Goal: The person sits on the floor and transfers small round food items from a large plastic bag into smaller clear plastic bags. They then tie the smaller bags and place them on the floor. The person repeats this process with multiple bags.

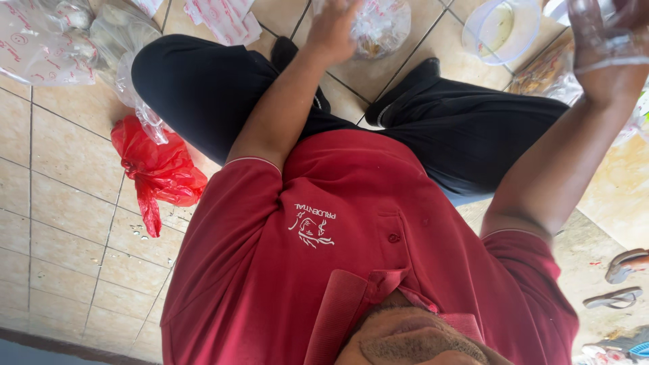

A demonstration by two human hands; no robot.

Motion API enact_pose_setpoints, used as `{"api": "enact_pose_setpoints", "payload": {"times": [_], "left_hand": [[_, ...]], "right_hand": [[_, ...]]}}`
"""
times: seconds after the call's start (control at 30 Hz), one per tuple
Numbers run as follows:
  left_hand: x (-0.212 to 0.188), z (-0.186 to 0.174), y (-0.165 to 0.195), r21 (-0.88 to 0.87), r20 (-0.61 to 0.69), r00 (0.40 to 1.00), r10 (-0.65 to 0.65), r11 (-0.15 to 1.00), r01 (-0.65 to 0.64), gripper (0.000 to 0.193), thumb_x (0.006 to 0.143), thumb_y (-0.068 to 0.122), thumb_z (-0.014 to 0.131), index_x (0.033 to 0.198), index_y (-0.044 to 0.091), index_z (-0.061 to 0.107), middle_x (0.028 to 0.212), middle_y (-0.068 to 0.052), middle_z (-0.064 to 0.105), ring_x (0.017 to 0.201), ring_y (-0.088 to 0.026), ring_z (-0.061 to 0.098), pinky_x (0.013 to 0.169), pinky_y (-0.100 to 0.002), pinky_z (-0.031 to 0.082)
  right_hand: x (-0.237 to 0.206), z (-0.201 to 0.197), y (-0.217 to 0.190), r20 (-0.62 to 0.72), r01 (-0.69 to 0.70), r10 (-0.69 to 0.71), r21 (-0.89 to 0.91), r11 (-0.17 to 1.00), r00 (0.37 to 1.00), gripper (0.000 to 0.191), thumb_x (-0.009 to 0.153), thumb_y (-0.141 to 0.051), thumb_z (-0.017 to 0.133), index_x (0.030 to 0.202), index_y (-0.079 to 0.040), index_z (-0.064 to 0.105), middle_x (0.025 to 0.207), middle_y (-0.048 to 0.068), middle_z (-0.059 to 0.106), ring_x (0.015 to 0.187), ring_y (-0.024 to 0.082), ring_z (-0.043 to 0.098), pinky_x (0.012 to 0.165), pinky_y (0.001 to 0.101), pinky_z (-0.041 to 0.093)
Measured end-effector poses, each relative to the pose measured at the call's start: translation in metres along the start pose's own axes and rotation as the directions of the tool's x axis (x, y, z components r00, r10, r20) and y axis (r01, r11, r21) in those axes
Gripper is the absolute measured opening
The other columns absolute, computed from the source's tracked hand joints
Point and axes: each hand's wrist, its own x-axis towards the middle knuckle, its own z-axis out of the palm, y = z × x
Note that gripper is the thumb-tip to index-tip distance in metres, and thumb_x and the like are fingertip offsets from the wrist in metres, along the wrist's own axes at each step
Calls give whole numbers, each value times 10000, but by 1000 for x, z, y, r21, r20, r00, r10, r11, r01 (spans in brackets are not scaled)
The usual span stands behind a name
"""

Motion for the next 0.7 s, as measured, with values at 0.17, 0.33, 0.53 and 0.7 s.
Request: {"api": "enact_pose_setpoints", "payload": {"times": [0.17, 0.33, 0.53, 0.7], "left_hand": [[16, 19, 24, 59, 328, 944, -13, 998, -7, 279, 822, 73, 686, 1097, 76, 737, 1180, -118, 676, 1202, -324, 589, 1000, -566, 449], [53, 11, 13, 152, 787, 610, -89, 987, -52, 178, 850, 99, 676, 987, 75, 788, 1039, -136, 740, 1011, -335, 690, 859, -501, 530], [91, -26, -49, 46, 951, 309, -3, 990, -131, 368, 840, 346, 806, 1066, 56, 774, 1053, -169, 747, 981, -365, 702, 838, -480, 547], [85, -96, -158, 83, 934, 347, -86, 996, 24, 547, 883, 482, 760, 1146, 2, 759, 1043, -224, 758, 935, -396, 728, 820, -489, 555]], "right_hand": [[-3, -2, -9, -248, -284, 382, 354, 891, 890, 343, 1181, -142, 774, 1415, 46, 609, 1356, 136, 682, 1195, 209, 652, 1053, 317, 567], [11, 1, -13, -236, -348, 468, 412, 842, 852, 386, 1117, -196, 798, 1323, 37, 570, 1233, 123, 642, 1001, 181, 617, 850, 362, 547], [13, -9, 20, -306, -210, 219, 61, 976, 926, 387, 1102, -124, 745, 1332, 82, 513, 1367, 226, 593, 1244, 299, 580, 1106, 455, 495], [4, -18, 27, -278, -325, 310, -11, 946, 909, 419, 1069, -101, 722, 1392, 93, 540, 1459, 232, 617, 1330, 321, 605, 1170, 450, 502]]}}
